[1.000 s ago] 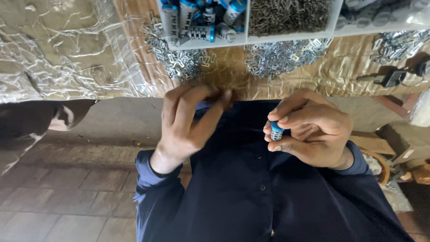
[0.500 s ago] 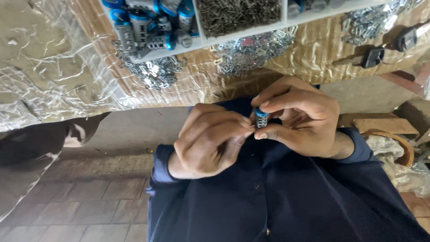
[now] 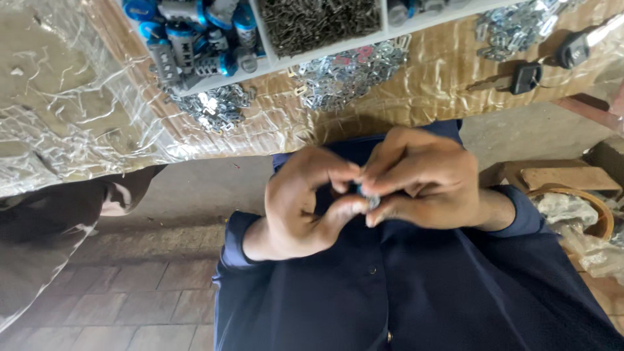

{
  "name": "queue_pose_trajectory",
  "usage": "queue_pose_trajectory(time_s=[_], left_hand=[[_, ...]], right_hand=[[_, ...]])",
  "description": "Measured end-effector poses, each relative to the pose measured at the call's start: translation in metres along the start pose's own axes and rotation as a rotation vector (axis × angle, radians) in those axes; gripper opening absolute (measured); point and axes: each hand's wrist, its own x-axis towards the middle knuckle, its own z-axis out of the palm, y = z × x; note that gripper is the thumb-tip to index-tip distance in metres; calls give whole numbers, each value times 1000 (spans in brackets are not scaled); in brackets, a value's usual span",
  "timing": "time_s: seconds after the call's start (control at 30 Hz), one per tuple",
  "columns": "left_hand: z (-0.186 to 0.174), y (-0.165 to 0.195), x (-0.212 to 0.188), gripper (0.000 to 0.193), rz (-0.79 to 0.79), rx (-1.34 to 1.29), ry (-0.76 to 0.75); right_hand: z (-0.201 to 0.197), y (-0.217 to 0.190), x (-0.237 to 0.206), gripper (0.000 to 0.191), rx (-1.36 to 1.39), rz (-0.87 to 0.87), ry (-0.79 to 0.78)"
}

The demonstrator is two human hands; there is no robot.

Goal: The person sits at a workbench and assembles small fittings one at a time. They pick small metal parts from a compartment tray, insert them into a blue-capped cylindrical fitting body held in the other hand, press the parts into place, and set completed fittings aside on the table.

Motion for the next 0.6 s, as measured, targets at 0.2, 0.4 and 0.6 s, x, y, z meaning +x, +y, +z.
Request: queue_pose_trajectory(time_s=[0.2,0.4,0.6], left_hand=[[-6,-17,7,35,466,1186,84],[-31,-10,3,29,464,706,-49],[-13,-11,-9,26,473,432,-53]], right_hand=[[0,-9,-8,35,189,103,204],[2,-1,-12,36,187,93,189],[10,4,-6,36,177,130,152]])
